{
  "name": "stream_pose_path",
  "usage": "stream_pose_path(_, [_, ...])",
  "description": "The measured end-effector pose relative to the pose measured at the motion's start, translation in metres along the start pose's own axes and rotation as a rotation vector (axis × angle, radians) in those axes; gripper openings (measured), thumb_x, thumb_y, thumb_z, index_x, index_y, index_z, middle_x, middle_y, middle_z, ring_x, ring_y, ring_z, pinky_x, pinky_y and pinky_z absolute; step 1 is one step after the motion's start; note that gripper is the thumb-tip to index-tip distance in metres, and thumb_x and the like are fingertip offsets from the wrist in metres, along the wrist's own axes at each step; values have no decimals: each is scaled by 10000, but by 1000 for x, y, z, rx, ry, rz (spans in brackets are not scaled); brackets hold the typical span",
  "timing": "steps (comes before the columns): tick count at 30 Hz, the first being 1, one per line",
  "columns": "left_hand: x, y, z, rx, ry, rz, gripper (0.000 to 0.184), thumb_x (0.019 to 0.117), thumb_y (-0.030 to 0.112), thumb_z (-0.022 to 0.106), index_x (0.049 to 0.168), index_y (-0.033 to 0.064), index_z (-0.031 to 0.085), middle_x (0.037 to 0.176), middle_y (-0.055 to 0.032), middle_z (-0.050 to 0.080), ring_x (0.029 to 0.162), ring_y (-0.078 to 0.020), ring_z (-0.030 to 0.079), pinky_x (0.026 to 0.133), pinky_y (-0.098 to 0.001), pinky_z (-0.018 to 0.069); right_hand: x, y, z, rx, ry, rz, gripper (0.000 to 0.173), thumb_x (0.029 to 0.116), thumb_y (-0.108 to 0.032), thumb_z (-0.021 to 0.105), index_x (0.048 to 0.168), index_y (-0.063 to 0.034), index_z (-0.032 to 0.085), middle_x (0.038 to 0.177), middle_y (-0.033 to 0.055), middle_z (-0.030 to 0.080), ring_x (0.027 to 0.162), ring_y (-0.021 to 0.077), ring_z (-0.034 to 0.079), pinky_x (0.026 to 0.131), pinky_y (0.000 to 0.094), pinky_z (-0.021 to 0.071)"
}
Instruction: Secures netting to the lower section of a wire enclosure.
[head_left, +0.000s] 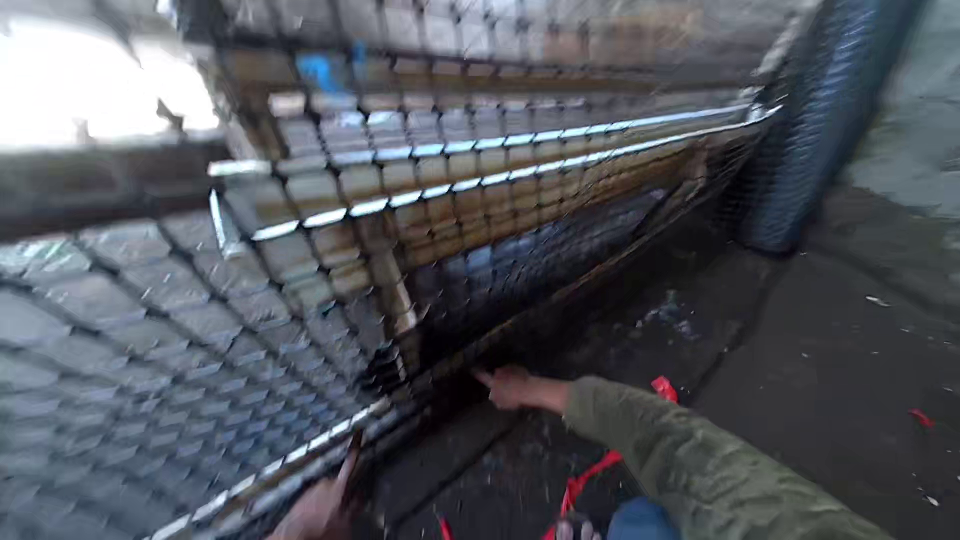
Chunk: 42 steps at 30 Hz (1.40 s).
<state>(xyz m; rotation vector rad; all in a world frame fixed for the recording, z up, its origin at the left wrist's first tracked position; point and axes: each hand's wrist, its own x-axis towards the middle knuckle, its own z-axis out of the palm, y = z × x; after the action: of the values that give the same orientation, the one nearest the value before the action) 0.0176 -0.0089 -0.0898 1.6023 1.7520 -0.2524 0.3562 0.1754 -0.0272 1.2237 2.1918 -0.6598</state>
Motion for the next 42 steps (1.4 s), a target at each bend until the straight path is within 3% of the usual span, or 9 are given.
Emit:
stream_pose_path(11, [-1, 17, -19, -34, -109, -44, 917, 1016, 287, 596, 1658, 202, -53, 1270, -338, 604, 1104, -520, 644, 942, -665, 508, 20, 15, 6, -119, -59, -5, 742, 1072, -306, 438, 1674, -236, 11, 1101, 274, 698, 1042, 479, 683, 912, 647, 519])
stream_pose_path(21, [5, 24, -23, -94, -143, -98, 855, 1019, 244, 578, 1664, 223, 18, 1293, -314, 597, 1146, -507, 626, 954, -660, 496, 32, 19, 21, -21, 94, -41, 716, 1044, -307, 439, 1661, -104, 138, 895, 207, 720, 888, 420, 714, 832, 587, 545])
stream_pose_path(24, [6, 24, -24, -94, -162, -106, 821, 1024, 237, 574, 1661, 210, 57, 1287, -317, 595, 1149, -508, 622, 952, -654, 495, 34, 30, 36, 22, 361, -193, 602, 1015, -251, 456, 1586, -70, 398, 733, 184, 704, 686, 408, 702, 667, 590, 549])
stream_pose_path(26, [6, 26, -24, -85, -168, -122, 823, 1021, 246, 572, 1662, 209, 57, 1276, -314, 601, 1137, -504, 628, 939, -653, 501, 37, 38, 51, 65, 669, -389, 488, 965, -192, 478, 1400, -37, 635, 589, 131, 653, 485, 337, 640, 477, 530, 516])
stream_pose_path(29, [4, 29, -22, -106, -144, -144, 820, 1006, 258, 603, 1657, 185, 110, 1375, -301, 562, 1199, -489, 612, 963, -650, 499, 33, 26, 62, 198, 813, -556, 406, 939, -168, 495, 1223, -13, 741, 602, 100, 667, 437, 248, 609, 419, 447, 503])
stream_pose_path(32, [4, 32, -20, -132, -130, -159, 791, 1004, 248, 603, 1650, 176, 151, 1417, -286, 539, 1221, -475, 604, 975, -635, 501, 19, -7, 64, 296, 574, -516, 402, 907, -191, 552, 1225, -47, 751, 635, 107, 681, 486, 263, 633, 479, 488, 535])
stream_pose_path(34, [4, 34, -20, -155, -116, -172, 770, 1004, 235, 596, 1647, 184, 176, 1425, -274, 538, 1233, -463, 601, 978, -630, 500, 10, -34, 50, 309, 277, -413, 437, 938, -249, 559, 1321, -92, 699, 702, 137, 693, 598, 318, 667, 601, 543, 552])
stream_pose_path(36, [5, 37, -19, -173, -107, -188, 751, 1004, 232, 590, 1643, 185, 199, 1435, -264, 535, 1246, -450, 597, 988, -624, 498, 9, -55, 37, 345, 77, -376, 470, 972, -260, 512, 1404, -107, 617, 733, 121, 654, 653, 301, 641, 652, 514, 535])
stream_pose_path(42, [6, 40, -13, -211, -69, -218, 763, 1004, 220, 585, 1650, 204, 180, 1472, -260, 505, 1261, -454, 586, 988, -628, 496, 20, -89, 48, 571, 277, -574, 408, 969, -193, 527, 1325, -68, 681, 567, 11, 509, 471, 141, 459, 486, 354, 440])
